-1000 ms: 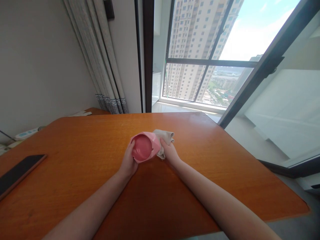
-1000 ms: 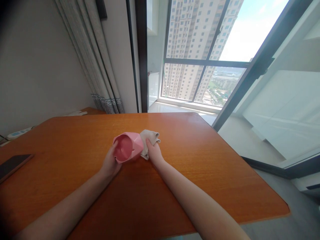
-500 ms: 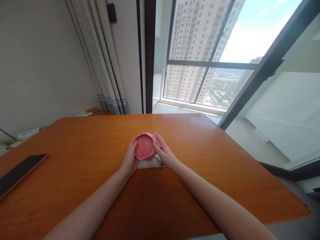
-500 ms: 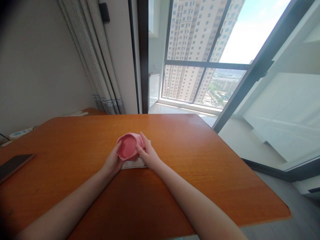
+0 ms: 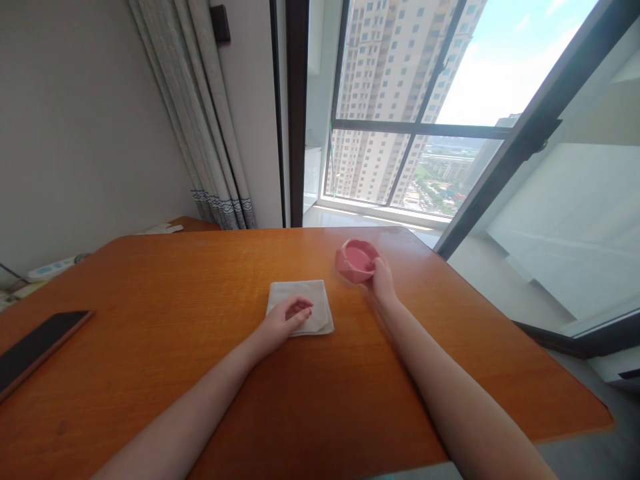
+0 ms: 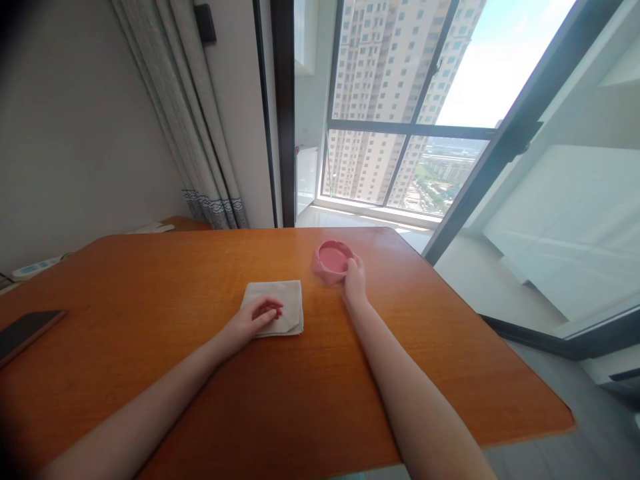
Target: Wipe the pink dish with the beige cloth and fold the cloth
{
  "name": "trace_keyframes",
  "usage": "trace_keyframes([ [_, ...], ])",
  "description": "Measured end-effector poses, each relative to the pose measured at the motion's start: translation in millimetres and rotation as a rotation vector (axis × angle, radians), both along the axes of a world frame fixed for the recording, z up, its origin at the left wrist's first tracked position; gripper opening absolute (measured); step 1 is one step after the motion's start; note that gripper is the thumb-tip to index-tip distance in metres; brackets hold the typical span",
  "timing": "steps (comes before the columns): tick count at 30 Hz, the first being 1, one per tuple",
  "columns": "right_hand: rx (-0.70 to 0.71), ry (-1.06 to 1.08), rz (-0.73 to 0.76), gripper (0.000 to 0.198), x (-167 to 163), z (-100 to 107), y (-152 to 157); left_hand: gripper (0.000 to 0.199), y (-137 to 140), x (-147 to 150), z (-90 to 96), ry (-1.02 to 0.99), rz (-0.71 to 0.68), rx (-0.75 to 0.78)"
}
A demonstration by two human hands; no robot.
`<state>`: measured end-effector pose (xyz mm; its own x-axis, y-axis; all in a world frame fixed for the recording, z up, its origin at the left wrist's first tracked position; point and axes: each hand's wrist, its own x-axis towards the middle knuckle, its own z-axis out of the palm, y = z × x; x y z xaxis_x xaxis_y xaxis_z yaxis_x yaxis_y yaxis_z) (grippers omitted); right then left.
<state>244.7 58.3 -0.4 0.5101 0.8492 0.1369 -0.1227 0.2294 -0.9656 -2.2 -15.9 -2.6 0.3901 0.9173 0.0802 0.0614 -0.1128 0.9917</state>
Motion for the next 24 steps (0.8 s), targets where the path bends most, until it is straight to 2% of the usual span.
trace_keyframes([
  [3,0.006,-0.069,-0.319,0.034,39.7,-7.5,11.0,0.027,-11.1,-0.8,7.0,0.356,-0.132,0.299],
  [6,-0.013,-0.078,-0.437,0.028,64.3,-12.1,11.3,0.027,-16.9,-1.1,12.9,0.526,-0.217,0.449],
  [10,-0.021,-0.102,-0.557,0.026,82.1,-11.8,7.9,0.02,-16.2,-2.5,15.2,0.571,-0.262,0.48],
  [14,-0.04,-0.132,-0.613,0.026,93.1,-12.0,8.0,0.019,-14.4,-3.5,13.2,0.572,-0.262,0.489],
  [24,-0.088,-0.279,-0.575,0.028,101.2,-24.9,11.6,0.018,-14.2,-2.5,12.6,0.589,-0.254,0.495],
])
